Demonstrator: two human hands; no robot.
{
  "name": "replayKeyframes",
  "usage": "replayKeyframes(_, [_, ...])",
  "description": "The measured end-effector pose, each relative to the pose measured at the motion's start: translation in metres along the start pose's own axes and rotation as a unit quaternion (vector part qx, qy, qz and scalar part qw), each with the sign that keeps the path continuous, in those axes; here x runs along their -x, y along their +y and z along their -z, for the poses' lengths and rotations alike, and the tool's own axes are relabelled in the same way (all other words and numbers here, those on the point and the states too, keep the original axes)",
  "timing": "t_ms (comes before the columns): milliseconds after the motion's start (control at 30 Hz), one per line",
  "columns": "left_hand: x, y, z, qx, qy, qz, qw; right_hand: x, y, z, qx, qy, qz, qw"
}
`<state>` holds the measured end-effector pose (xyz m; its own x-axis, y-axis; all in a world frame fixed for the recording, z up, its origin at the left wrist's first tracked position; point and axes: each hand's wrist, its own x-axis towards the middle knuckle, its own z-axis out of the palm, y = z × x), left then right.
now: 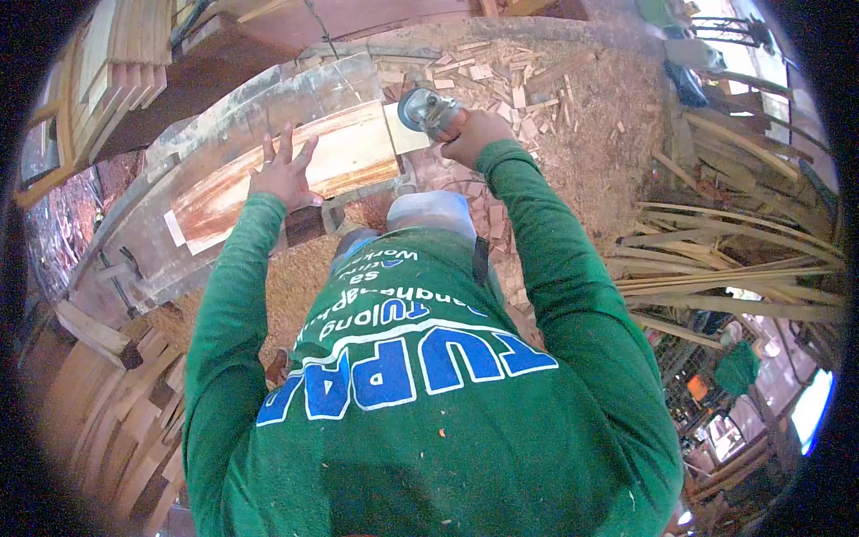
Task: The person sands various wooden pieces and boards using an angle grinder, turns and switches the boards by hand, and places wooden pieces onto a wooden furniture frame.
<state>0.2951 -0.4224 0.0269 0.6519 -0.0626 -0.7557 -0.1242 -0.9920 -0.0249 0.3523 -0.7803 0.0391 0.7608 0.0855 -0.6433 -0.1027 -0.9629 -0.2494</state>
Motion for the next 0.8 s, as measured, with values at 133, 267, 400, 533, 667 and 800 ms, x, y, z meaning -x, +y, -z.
replayKeyframes(133, [0.001, 0.000, 0.003, 0.008, 0.002, 0.002, 1.000, -0.011, -0.008, 0.005, 0.006, 0.004, 0.016, 1.000])
replayKeyframes(267, [0.003, 0.001, 0.005, 0.003, -0.002, -0.001, 1.000, -0.022, 0.007, -0.002, 0.031, -0.019, 0.063, 0.997])
replayKeyframes(400, [0.003, 0.000, 0.009, 0.006, 0.002, -0.005, 1.000, -0.007, 0.005, 0.001, 0.014, -0.001, 0.026, 1.000])
replayKeyframes(533, [0.001, -0.001, 0.003, 0.000, 0.000, -0.005, 1.000, 0.003, 0.004, -0.005, 0.032, -0.032, 0.013, 0.999])
replayKeyframes(667, [0.002, -0.003, 0.000, 0.013, 0.005, -0.012, 1.000, 0.007, 0.009, -0.011, -0.010, -0.044, 0.006, 0.999])
replayKeyframes(800, [0.001, -0.003, 0.005, 0.021, 0.014, -0.016, 1.000, 0.037, 0.002, 0.004, 0.018, -0.064, 0.060, 0.996])
